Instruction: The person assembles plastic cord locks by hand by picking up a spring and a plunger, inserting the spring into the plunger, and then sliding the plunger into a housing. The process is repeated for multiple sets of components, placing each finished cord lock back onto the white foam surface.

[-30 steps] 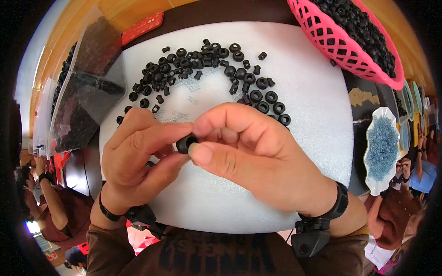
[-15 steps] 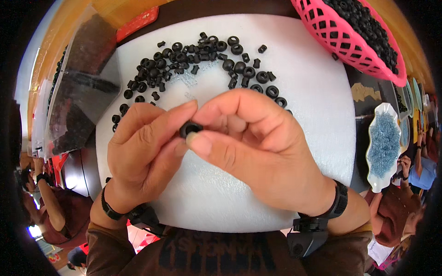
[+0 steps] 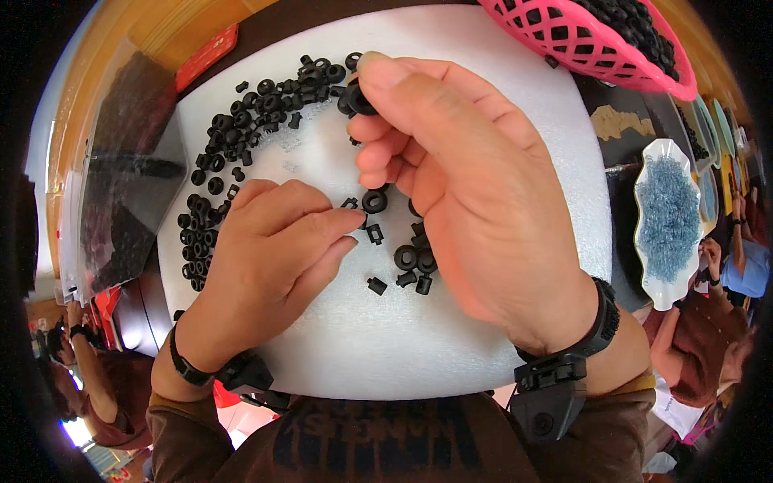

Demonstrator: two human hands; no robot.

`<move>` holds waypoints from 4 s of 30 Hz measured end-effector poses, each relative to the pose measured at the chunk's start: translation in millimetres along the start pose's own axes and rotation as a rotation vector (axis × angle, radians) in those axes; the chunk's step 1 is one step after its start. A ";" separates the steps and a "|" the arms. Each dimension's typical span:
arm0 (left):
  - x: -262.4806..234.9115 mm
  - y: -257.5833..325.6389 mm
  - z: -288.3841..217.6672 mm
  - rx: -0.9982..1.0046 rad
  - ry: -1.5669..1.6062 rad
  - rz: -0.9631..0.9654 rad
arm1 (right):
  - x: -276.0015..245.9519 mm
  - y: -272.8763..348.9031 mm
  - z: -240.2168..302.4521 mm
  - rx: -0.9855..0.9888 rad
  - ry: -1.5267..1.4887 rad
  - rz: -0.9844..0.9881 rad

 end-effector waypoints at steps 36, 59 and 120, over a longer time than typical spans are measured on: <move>-37.1 30.7 49.9 -0.232 -0.195 0.039 | 10.6 -1.6 -14.3 0.066 0.187 0.023; -20.6 -2.6 63.6 -0.131 -0.286 -0.061 | 14.4 -1.6 -21.9 0.161 0.181 0.125; -21.9 9.8 -17.2 0.106 0.145 -0.126 | 42.6 12.1 -9.6 0.155 0.034 0.436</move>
Point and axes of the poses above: each hand's wrist, its own y-axis away from the middle knuckle, its own x-axis out of the palm, z = x × y, the point moved 10 cm from there along -y, towards the middle knuckle, and after that the axes turned 15 degrees about x, right-handed, at the moved point
